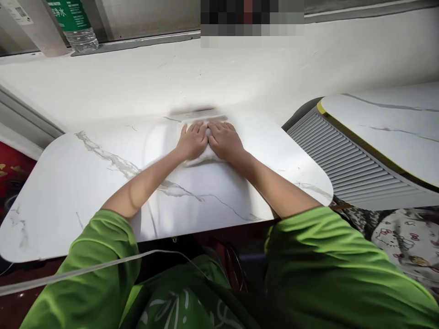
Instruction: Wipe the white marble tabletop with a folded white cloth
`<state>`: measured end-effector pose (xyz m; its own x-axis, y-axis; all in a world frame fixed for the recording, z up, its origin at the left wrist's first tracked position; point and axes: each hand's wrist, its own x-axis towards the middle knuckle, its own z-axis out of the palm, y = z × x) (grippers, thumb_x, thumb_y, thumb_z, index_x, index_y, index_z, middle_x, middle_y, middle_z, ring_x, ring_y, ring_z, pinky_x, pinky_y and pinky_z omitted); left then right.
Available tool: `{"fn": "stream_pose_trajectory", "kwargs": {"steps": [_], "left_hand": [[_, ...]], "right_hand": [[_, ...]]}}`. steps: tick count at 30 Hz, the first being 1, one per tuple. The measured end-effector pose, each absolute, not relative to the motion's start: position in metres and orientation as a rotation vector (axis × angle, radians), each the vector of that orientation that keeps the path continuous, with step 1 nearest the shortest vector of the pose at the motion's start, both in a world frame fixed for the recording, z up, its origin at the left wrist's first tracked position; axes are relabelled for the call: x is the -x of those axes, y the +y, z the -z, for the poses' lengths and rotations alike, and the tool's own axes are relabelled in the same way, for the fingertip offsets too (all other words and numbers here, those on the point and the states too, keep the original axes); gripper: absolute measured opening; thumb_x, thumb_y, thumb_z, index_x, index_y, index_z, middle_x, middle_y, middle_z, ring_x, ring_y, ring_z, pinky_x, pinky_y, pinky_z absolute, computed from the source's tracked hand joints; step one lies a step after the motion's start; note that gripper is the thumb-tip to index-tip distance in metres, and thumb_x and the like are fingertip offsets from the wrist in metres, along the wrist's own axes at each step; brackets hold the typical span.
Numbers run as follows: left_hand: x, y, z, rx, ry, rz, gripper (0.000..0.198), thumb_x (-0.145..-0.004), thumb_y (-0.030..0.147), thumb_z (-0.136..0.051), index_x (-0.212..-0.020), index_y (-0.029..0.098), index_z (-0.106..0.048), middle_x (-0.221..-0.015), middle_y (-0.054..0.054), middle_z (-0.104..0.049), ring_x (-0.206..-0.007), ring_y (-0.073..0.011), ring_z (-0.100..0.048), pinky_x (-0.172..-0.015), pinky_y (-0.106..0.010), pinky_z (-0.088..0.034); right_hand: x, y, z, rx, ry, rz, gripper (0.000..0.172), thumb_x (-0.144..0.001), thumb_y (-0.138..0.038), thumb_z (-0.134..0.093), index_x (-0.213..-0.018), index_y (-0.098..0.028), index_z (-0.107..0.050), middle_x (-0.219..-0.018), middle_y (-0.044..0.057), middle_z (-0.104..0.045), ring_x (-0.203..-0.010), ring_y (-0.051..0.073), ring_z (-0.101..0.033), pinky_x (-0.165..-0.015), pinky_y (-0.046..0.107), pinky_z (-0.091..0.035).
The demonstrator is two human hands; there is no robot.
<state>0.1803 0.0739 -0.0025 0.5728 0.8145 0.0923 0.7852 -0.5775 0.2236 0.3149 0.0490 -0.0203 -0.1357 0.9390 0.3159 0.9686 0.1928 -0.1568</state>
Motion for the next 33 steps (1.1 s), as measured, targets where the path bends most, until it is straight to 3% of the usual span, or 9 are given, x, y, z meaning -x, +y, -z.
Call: {"fn": "stream_pose_trajectory", "kwargs": {"steps": [9, 15, 21, 33], "left_hand": [[-0.12, -0.065, 0.005, -2.762, 1.207, -0.302, 0.052, -0.1, 0.025, -0.03, -0.148, 0.008, -0.038, -0.159, -0.017, -0.035, -0.15, -0.0277, -0.027, -0.123, -0.055, -0.015], [-0.102, -0.089, 0.002, -2.752, 1.192, -0.261, 0.054, -0.099, 0.025, -0.031, -0.148, 0.005, -0.039, -0.159, -0.019, -0.035, -0.151, -0.0284, -0.026, -0.123, -0.056, -0.015], [-0.099, -0.048, 0.002, -2.725, 1.205, -0.271, 0.054, -0.097, 0.022, -0.03, -0.149, 0.006, -0.037, -0.158, -0.018, -0.037, -0.15, -0.0264, -0.027, -0.124, -0.053, -0.013], [-0.098, 0.117, 0.002, -2.64, 1.381, -0.355, 0.051, -0.098, 0.022, -0.029, -0.146, 0.012, -0.042, -0.156, -0.012, -0.041, -0.146, -0.0221, -0.033, -0.123, -0.047, -0.016]], "right_hand": [[-0.267, -0.1, 0.018, 1.724, -2.227, 0.202, 0.056, -0.092, -0.021, -0.031, -0.139, 0.001, -0.051, -0.146, 0.019, -0.053, -0.139, 0.029, -0.045, -0.118, 0.047, -0.029], [-0.251, -0.122, 0.013, 1.722, -2.255, 0.183, 0.056, -0.091, -0.02, -0.032, -0.139, 0.001, -0.053, -0.145, 0.018, -0.054, -0.139, 0.029, -0.046, -0.119, 0.045, -0.028], [-0.245, -0.081, 0.012, 1.757, -2.224, 0.087, 0.056, -0.09, -0.019, -0.034, -0.139, 0.0, -0.052, -0.146, 0.019, -0.054, -0.138, 0.03, -0.045, -0.118, 0.046, -0.028], [-0.231, 0.096, 0.013, 1.759, -2.105, -0.007, 0.051, -0.089, -0.015, -0.031, -0.131, -0.003, -0.057, -0.142, 0.019, -0.057, -0.133, 0.03, -0.047, -0.115, 0.047, -0.028]]}}
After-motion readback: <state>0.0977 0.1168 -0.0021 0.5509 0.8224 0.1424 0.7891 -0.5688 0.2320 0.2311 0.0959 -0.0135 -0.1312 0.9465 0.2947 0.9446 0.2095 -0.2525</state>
